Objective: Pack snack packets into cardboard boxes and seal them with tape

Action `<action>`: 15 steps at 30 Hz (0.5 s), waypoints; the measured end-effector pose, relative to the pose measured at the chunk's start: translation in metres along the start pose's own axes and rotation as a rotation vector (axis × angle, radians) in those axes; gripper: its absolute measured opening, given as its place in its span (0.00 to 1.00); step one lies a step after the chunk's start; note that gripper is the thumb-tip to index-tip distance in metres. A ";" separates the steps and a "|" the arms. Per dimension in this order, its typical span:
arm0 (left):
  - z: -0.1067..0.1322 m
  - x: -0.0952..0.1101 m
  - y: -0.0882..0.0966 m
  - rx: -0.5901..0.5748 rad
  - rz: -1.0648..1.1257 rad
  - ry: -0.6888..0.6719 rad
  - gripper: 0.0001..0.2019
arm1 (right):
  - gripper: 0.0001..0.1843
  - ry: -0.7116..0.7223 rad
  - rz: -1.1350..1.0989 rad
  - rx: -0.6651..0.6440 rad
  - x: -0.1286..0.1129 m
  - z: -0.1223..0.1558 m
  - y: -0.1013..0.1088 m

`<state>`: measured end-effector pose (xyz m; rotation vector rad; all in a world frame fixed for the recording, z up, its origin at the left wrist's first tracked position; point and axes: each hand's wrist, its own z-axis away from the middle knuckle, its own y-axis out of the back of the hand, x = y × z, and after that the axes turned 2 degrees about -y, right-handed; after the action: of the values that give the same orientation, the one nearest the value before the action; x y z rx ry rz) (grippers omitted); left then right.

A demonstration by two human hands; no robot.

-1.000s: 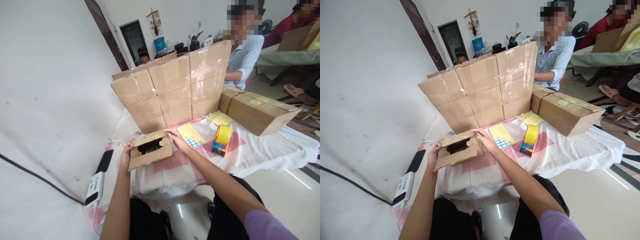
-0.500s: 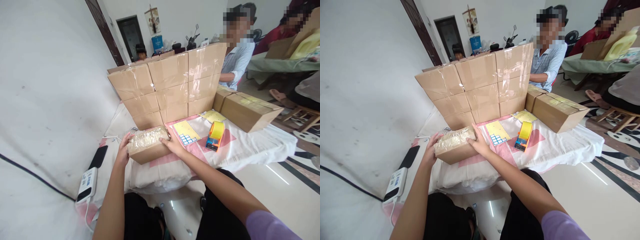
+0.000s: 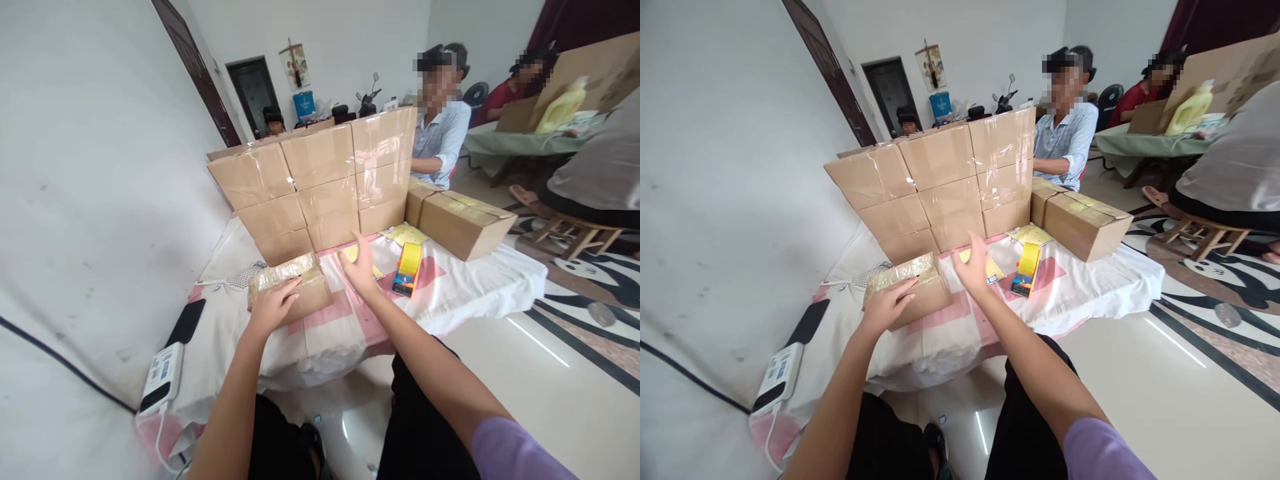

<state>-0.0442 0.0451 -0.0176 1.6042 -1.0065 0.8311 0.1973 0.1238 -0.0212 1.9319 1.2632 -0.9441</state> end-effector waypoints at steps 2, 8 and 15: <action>0.001 -0.005 0.002 -0.004 -0.032 -0.063 0.20 | 0.32 0.015 0.170 0.186 0.012 -0.018 0.043; 0.004 0.000 0.000 0.028 -0.110 -0.269 0.24 | 0.36 -0.336 0.243 0.349 0.077 -0.031 0.128; 0.010 0.027 -0.020 0.136 -0.388 -0.616 0.16 | 0.16 -0.516 -0.120 -0.069 0.096 -0.008 0.142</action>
<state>-0.0147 0.0324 -0.0039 2.1499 -1.0104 0.1339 0.3585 0.1287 -0.0791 1.4391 1.0906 -1.3351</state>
